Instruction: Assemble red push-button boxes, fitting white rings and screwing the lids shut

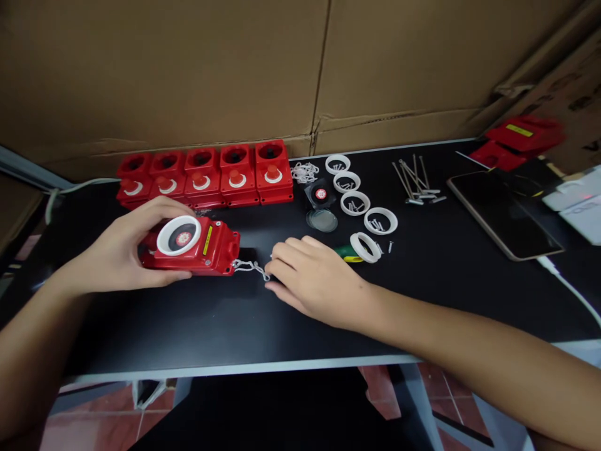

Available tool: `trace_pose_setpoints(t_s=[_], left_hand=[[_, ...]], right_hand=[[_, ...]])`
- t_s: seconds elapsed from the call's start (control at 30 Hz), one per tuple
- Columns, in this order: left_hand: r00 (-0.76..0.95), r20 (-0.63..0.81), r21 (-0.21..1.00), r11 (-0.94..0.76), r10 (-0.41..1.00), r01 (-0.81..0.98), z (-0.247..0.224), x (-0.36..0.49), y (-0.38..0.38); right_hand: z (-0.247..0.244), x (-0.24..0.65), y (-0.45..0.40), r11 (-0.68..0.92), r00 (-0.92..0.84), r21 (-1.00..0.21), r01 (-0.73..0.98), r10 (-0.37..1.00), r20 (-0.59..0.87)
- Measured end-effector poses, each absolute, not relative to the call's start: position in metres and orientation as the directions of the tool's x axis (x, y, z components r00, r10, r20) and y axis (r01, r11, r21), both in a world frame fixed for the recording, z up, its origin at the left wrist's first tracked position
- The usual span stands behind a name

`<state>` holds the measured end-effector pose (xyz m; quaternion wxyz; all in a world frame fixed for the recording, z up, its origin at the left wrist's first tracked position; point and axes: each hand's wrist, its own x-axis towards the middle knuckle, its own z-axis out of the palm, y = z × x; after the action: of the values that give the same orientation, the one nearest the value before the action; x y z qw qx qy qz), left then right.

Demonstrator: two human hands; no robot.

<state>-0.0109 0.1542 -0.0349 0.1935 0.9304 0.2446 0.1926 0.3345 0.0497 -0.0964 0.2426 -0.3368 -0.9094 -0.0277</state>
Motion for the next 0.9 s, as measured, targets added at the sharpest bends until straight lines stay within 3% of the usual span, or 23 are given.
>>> trace_pose_setpoints(t_s=[0.27, 0.47, 0.6, 0.67, 0.77, 0.9], left_hand=[[0.827, 0.294, 0.555, -0.790, 0.479, 0.261, -0.030, -0.005, 0.147], [0.772, 0.336, 0.614, -0.747, 0.539, 0.255, -0.031, -0.005, 0.143], [0.740, 0.382, 0.602, -0.757, 0.554, 0.256, -0.036, -0.005, 0.143], [0.732, 0.381, 0.600, -0.753, 0.565, 0.269, -0.038, -0.004, 0.143], [0.723, 0.353, 0.620, -0.727, 0.594, 0.295, -0.039, -0.001, 0.140], [0.711, 0.313, 0.638, -0.694, 0.630, 0.334, -0.040, 0.001, 0.141]], right_hand=[[-0.098, 0.325, 0.056, 0.755, -0.634, -0.087, 0.650, 0.602, 0.485], [-0.092, 0.321, 0.046, 0.756, -0.509, -0.222, 0.616, 0.597, 0.620], [-0.094, 0.314, 0.031, 0.913, -0.701, -0.011, 0.407, 0.320, 0.637], [-0.098, 0.308, 0.025, 0.899, -0.781, 0.075, 0.432, 0.331, 0.529], [-0.103, 0.303, 0.022, 0.836, -0.794, 0.120, 0.536, 0.451, 0.408], [-0.105, 0.306, 0.028, 0.850, -0.784, 0.114, 0.515, 0.413, 0.463]])
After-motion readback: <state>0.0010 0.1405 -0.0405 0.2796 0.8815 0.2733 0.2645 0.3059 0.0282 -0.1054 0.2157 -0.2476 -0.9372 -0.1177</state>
